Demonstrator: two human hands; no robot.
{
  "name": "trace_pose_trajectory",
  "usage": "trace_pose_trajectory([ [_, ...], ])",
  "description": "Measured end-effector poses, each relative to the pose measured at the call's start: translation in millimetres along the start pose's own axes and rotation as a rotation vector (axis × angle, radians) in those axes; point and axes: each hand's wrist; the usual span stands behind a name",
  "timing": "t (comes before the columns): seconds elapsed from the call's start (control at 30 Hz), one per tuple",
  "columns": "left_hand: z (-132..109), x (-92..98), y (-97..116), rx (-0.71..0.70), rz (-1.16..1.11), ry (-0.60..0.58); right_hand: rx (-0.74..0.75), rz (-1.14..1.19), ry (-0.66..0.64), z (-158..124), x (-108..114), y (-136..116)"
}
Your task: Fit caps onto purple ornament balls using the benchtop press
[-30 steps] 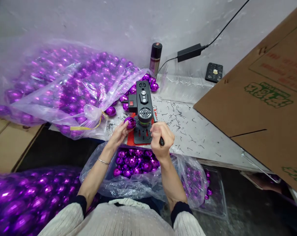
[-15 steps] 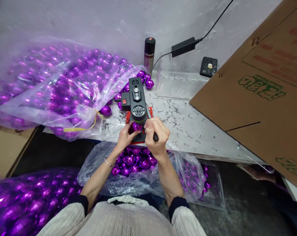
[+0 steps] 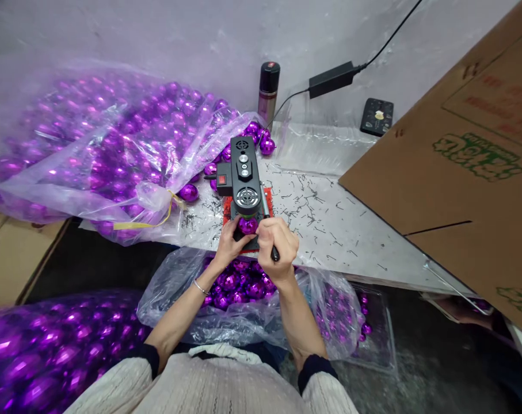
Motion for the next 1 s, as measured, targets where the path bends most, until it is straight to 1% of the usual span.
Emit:
trace_pose_trajectory([
  [0.13, -3, -3.0, -3, -0.042, 0.0, 0.032, 0.038, 0.01, -0.004, -15, 2, 7],
  [0.27, -4, -5.5, -4, -0.016, -0.005, 0.061, 0.035, 0.009, 0.012, -31, 2, 15],
  [0.5, -4, -3.2, -2, -0.019, -0.021, 0.053, 0.039, 0.049, 0.128, -55, -9, 33],
  [0.6, -3, -1.8, -1, 0.0, -0.006, 0.04, 0.022, 0.035, 0.159, -61, -12, 36],
  [0.7, -3, -1.3, 0, 0.003, -0.006, 0.032, 0.005, 0.059, 0.162, -65, -12, 37],
  [0.87, -4, -2.7, -3, -0.024, -0.018, 0.049, -0.049, 0.118, 0.145, -69, -13, 39],
  [1.0, -4, -4.5, -6, -0.043, -0.01, 0.06, -0.054, 0.154, 0.162, -73, -16, 43],
])
Point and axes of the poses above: each hand's wrist, its own z-axis towards the middle knuckle, its own x-axis out of the back of the hand, y = z × x, and after that the axes turned 10 degrees about y, right-handed
